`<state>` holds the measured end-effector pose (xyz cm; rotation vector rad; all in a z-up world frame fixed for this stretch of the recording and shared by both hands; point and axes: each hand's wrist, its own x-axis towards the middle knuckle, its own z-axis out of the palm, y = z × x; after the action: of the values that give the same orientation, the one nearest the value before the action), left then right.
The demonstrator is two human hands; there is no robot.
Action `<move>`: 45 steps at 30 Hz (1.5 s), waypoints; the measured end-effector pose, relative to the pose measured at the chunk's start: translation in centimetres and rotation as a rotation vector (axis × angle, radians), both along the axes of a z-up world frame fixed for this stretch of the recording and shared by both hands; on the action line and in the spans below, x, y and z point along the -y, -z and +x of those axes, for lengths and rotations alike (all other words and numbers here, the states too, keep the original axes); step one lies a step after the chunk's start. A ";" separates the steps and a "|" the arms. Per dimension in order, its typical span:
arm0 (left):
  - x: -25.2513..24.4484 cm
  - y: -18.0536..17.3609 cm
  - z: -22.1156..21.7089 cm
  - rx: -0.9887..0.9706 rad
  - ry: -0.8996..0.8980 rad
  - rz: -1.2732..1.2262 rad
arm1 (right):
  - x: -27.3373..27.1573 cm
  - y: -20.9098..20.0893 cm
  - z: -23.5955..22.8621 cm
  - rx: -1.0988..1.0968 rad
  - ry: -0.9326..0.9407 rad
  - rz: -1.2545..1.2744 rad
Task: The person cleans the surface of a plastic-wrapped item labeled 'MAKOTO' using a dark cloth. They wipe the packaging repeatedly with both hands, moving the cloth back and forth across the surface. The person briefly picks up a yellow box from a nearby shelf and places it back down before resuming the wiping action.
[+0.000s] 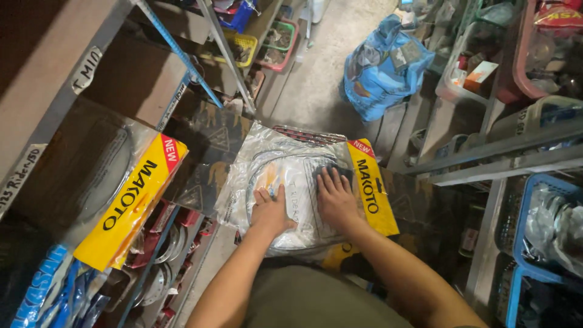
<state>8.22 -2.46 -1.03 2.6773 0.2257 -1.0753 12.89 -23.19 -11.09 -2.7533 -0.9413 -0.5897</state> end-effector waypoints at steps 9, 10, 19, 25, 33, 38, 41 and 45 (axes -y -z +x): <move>-1.0 -2.7 -0.4 0.068 0.025 -0.048 | -0.8 -1.7 1.5 0.032 0.120 -0.050; -1.4 -1.9 -0.4 0.079 0.036 -0.049 | -1.2 -1.5 1.7 0.043 0.131 -0.049; -6.2 3.0 0.7 0.200 0.194 -0.197 | -6.2 0.9 2.1 -0.181 0.321 -0.050; -9.7 2.4 1.7 0.570 0.097 -0.651 | -11.7 9.4 -0.7 -0.070 0.235 -0.023; -6.7 8.1 4.4 0.845 0.260 -0.633 | -18.9 5.8 -10.2 -0.424 -0.430 -0.135; -5.9 10.1 3.5 0.789 0.433 -0.573 | -14.6 -8.2 -9.9 -0.359 -0.360 0.239; -6.2 9.8 3.5 0.587 0.456 -0.465 | -9.6 -1.8 -11.2 -0.381 -0.220 0.278; -6.5 10.0 3.8 0.518 0.455 -0.446 | -5.5 -2.3 -12.3 -0.427 0.292 0.008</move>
<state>12.07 3.99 -11.04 2.5180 -0.6614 -0.4109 0.59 -17.73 -8.78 -2.8559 -0.4450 -0.0288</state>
